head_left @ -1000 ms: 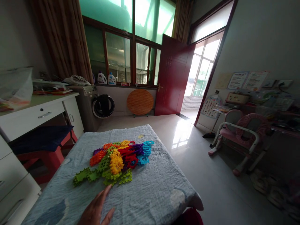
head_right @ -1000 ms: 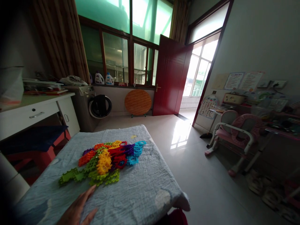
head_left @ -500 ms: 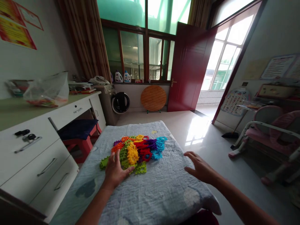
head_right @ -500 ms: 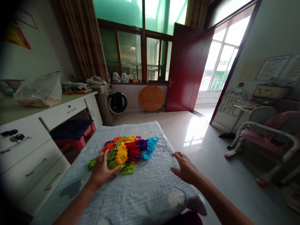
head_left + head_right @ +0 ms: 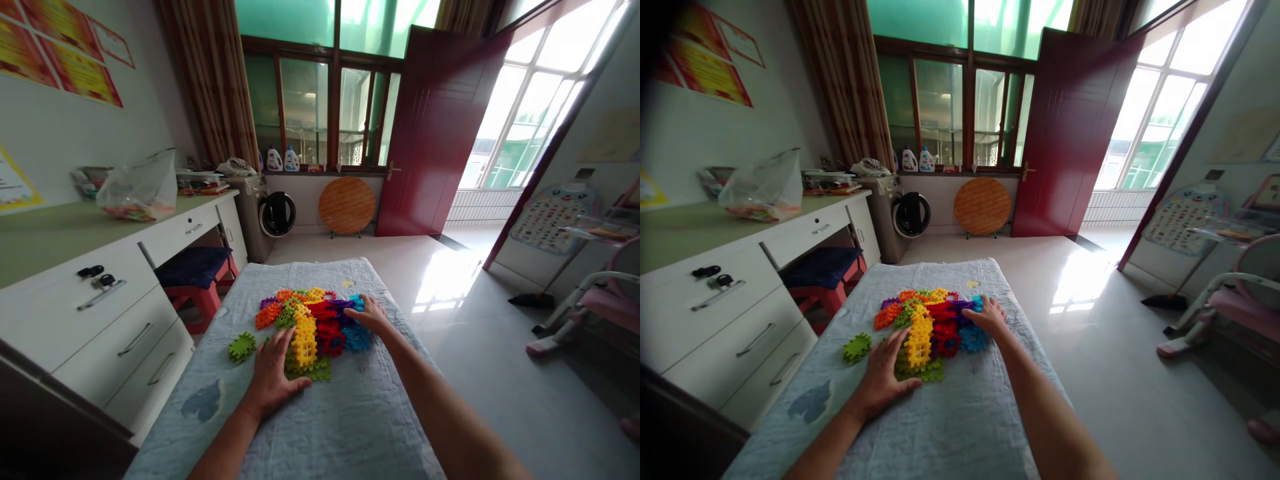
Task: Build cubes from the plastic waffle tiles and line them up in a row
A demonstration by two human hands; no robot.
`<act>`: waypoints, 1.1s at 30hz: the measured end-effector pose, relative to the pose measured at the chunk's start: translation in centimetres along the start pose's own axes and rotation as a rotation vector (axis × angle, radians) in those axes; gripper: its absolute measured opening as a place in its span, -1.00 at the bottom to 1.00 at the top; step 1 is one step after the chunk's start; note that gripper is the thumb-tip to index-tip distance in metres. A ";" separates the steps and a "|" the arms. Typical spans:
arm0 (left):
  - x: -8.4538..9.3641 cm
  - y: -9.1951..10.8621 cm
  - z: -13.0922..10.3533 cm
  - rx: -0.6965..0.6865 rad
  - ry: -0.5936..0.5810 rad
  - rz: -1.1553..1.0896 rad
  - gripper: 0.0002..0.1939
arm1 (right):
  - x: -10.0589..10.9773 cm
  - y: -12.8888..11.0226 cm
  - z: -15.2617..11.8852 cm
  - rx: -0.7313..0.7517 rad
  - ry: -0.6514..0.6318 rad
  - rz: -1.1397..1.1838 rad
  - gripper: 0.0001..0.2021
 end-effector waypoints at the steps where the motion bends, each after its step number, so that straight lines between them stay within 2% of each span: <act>1: -0.1 0.2 -0.1 -0.018 -0.013 -0.006 0.04 | -0.4 -0.8 -0.1 0.034 0.015 0.012 -0.17; 6: -0.2 1.2 -0.4 -0.091 -0.018 -0.034 0.11 | -0.5 -4.6 -2.1 0.222 0.136 0.220 -0.17; 11: -0.1 1.8 -0.5 -0.085 0.014 -0.122 0.19 | -0.5 -8.0 -5.0 0.393 0.127 0.371 -0.10; 14: 0.5 1.9 -0.4 -0.036 0.065 -0.173 0.16 | -0.3 -9.5 -6.5 0.473 0.146 0.421 -0.14; 21: 2.7 3.4 -0.2 -0.066 0.211 -0.217 -0.02 | -0.1 -12.1 -9.5 0.567 0.130 0.591 -0.37; 24: 3.5 3.0 0.0 -0.065 0.262 -0.246 -0.11 | 0.4 -11.9 -9.6 0.512 0.208 0.590 -0.54; 27: 4.2 1.1 0.1 -0.006 0.343 -0.329 -0.32 | 0.8 -10.4 -8.7 0.401 0.296 0.607 -0.64; 33: 4.8 -2.4 0.4 0.123 0.431 -0.493 -0.59 | 0.8 -6.1 -5.9 0.139 0.350 0.481 -0.65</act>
Point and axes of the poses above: each hand's wrist, its own z-axis towards the middle knuckle, its own x-axis out of the back of the hand, y = z × x, the point moved 10 cm from there along z, towards the middle knuckle, and after that the axes turned 14 degrees about -z, right-handed, at the moved point
